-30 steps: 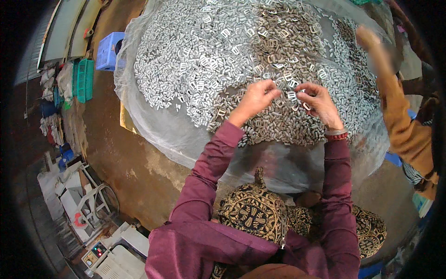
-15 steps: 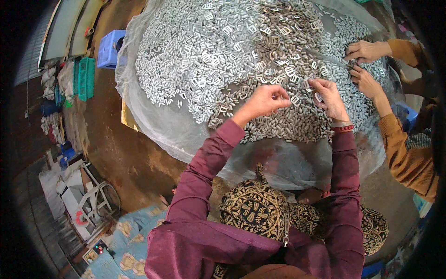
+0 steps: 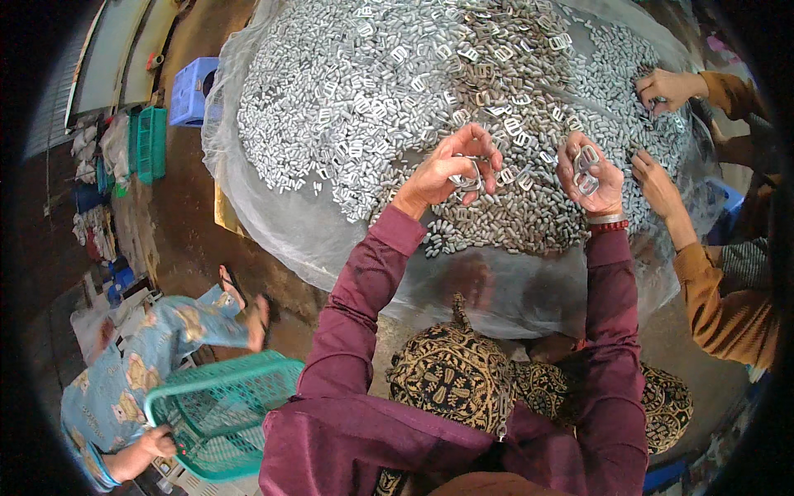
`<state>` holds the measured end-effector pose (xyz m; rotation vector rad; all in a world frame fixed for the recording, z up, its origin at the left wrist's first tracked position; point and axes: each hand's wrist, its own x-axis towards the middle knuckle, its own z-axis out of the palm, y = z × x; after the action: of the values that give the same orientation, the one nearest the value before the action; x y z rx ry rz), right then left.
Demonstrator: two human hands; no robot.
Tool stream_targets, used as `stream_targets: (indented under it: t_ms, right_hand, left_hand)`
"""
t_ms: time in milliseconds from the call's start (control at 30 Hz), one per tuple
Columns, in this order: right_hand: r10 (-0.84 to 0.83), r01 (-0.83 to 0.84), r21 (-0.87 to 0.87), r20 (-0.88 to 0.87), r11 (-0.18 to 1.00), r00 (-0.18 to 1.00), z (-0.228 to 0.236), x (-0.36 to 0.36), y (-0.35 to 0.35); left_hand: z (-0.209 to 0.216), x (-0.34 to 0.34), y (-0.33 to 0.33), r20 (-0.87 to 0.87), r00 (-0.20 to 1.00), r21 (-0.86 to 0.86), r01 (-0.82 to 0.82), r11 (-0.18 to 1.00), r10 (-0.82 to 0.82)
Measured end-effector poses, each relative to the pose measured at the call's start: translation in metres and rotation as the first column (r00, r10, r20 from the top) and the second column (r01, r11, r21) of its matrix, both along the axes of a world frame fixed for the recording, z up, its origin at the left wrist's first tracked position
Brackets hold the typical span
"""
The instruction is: The person sorts small metallic items from a large pile on a plastic sheet, picking them up by hand and placing them into a green basket. Other people are also sorting items at the same table.
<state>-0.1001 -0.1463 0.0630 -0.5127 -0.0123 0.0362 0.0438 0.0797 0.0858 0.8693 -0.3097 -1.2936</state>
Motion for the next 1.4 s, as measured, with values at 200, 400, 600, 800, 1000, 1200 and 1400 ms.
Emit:
stream_targets:
  t_ms: [200,400,600,800,1000,1200,1400]
  right_hand:
    - [-0.003,-0.008,-0.148,-0.068,0.989,0.998,0.0,0.003,-0.008]
    - [0.007,-0.211,-0.458,-0.407,0.864,0.913,0.021,0.006,0.004]
    - [-0.045,-0.57,-0.745,-0.62,0.347,0.783,0.022,0.012,0.018]
    - [-0.155,-0.089,-0.982,-0.063,-0.166,0.986,-0.04,-0.007,0.034]
    - [-0.087,-0.001,-0.373,-0.219,0.928,0.972,0.001,0.006,0.013]
    - [0.032,-0.103,-0.362,-0.196,0.927,0.98,0.022,0.031,0.02]
    - [-0.007,-0.274,-0.613,-0.415,0.741,0.91,0.006,0.061,0.031]
  left_hand:
    - [-0.038,-0.007,-0.022,0.776,0.578,0.24,0.103,0.965,-0.255]
    - [-0.071,-0.025,-0.026,0.918,-0.161,0.334,-0.179,0.926,-0.362]
    - [-0.016,0.011,-0.001,0.461,0.879,0.478,-0.134,0.868,-0.118]
    - [-0.024,0.006,0.025,-0.199,0.957,0.064,-0.204,0.977,0.213]
    - [-0.039,-0.004,0.005,0.745,0.635,0.389,-0.163,0.907,-0.206]
    - [-0.069,0.001,0.011,0.993,0.062,0.111,-0.313,0.943,-0.097]
    - [-0.024,0.02,0.04,-0.042,0.945,-0.002,-0.326,0.945,0.326]
